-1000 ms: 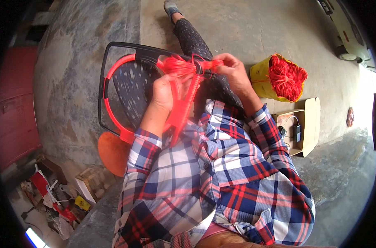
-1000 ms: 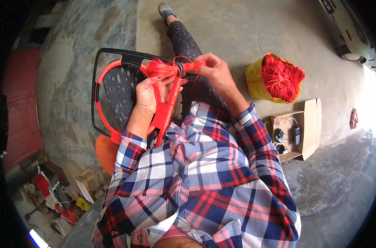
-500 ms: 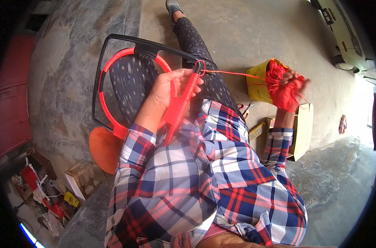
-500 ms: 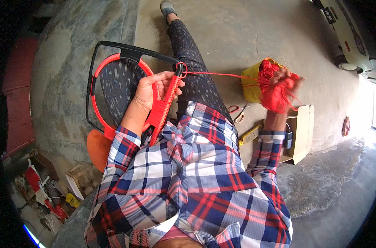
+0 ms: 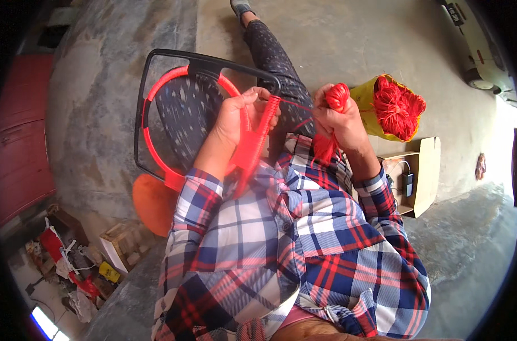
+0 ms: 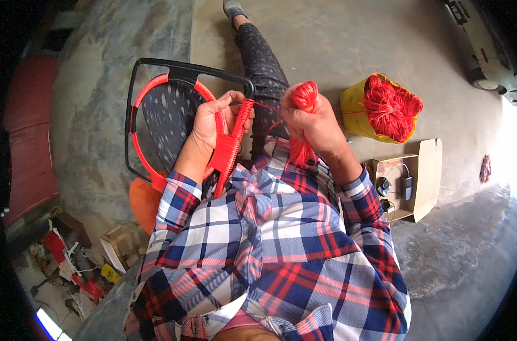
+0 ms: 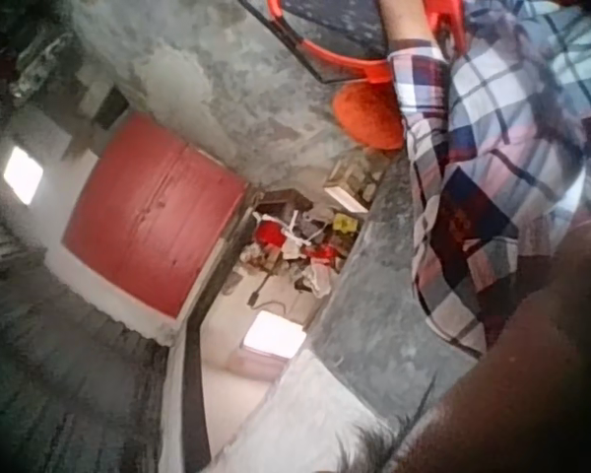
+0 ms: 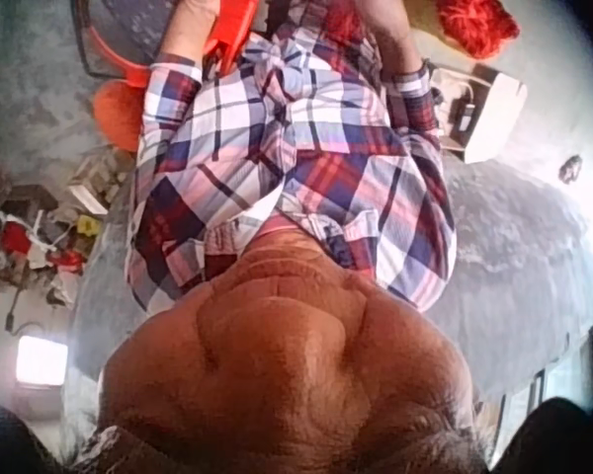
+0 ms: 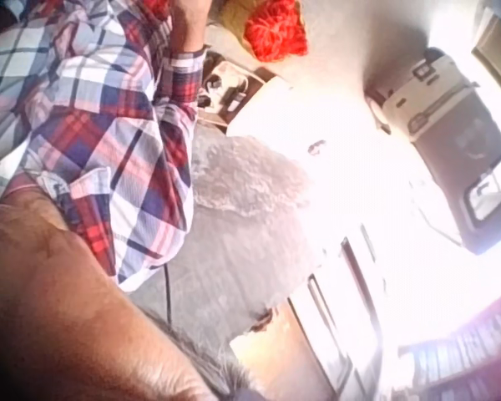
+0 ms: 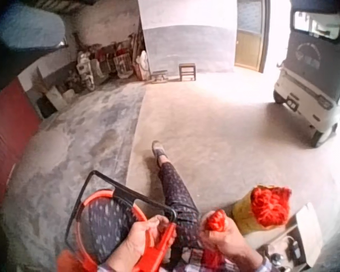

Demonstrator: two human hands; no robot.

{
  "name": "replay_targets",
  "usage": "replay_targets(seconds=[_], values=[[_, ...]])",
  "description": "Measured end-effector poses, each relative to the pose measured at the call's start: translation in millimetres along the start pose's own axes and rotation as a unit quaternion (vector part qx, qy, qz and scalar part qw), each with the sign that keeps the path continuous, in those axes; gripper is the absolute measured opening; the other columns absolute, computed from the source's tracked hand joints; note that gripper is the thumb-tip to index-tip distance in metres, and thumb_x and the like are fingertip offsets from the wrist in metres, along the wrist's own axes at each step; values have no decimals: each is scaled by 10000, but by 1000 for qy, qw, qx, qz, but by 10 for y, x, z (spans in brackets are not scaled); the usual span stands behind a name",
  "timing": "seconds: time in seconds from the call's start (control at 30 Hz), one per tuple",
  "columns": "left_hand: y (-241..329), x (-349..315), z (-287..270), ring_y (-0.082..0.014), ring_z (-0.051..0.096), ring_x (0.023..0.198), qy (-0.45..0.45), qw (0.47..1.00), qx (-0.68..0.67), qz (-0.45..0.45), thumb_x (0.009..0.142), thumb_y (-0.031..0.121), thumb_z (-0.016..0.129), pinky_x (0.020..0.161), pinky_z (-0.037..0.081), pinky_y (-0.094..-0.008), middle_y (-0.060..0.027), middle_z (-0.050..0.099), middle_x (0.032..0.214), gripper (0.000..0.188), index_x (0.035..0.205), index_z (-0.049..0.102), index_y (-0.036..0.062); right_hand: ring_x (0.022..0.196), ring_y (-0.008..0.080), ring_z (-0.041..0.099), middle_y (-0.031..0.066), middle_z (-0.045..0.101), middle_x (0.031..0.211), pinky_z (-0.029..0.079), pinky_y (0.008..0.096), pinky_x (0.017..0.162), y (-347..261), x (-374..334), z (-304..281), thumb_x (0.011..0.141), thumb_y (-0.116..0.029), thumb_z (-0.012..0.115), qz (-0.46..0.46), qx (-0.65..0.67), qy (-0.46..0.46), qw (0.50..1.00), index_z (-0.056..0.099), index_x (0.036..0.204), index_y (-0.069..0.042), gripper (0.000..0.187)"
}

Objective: Wrapping red yarn or cord around a circular frame as part of a furniture manufacturing process.

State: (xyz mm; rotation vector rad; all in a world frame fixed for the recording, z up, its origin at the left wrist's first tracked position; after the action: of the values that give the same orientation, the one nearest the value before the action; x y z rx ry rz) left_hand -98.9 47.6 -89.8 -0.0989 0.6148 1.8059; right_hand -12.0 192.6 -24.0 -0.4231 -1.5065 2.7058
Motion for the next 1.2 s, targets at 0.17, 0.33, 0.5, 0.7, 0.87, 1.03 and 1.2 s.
replay_targets(seconds=[0.17,0.33,0.5,0.7,0.87,1.03,1.2], values=[[-12,-28,-3,-316,655,776,27,999,12,-16,916,266,510,729,534,-411,-210,658,950,339,1155,579,35,565,112,511,2,516,691,413,241,507,-161,128,-926,863,-60,511,-20,-35,185,982,522,1045,-32,185],[114,26,-230,-261,584,1082,75,990,106,63,925,317,492,900,503,-400,-151,594,1203,476,1260,504,-22,768,167,591,34,561,908,528,326,760,-302,-73,-982,834,-80,520,-68,98,247,962,503,1195,-41,363],[176,-34,-92,-227,463,1227,61,985,131,98,927,325,492,1004,423,-342,-112,513,1330,488,1282,501,-10,908,187,611,69,668,981,471,309,841,391,68,3,772,-49,631,46,-344,-134,928,669,1013,33,258],[143,-81,-78,-201,559,1086,110,981,66,143,930,292,528,986,415,-345,-86,605,1207,391,1234,563,48,960,166,585,93,612,1086,466,288,864,381,683,107,732,-15,618,-10,-167,-29,986,453,1368,-44,658],[136,-41,17,-199,569,1068,88,983,58,149,950,311,507,951,427,-340,-91,608,1201,402,1267,539,66,955,129,594,50,623,1074,483,273,851,269,753,481,788,25,626,-64,-139,-93,984,434,1382,-61,630],[206,-18,-204,-197,569,1076,108,974,65,188,955,334,496,922,437,-348,-81,609,1195,433,1286,518,55,906,111,609,37,664,989,483,249,847,50,725,290,844,-22,684,-116,-165,2,979,516,1295,-22,482],[255,-75,-167,-215,587,1056,166,956,107,217,944,329,488,907,465,-371,-123,610,1182,422,1197,556,-2,780,144,639,88,685,854,504,286,714,-547,412,-52,869,-168,673,-267,-271,169,909,587,873,-5,184]])
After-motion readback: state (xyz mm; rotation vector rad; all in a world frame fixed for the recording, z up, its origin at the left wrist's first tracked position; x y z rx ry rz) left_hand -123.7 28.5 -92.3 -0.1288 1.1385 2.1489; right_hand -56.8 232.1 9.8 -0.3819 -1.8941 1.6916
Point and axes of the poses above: each hand's wrist, its own x-axis towards the middle knuckle, its own z-axis out of the palm, y = z × x, the point moved 8 cm from there along x, towards the middle knuckle
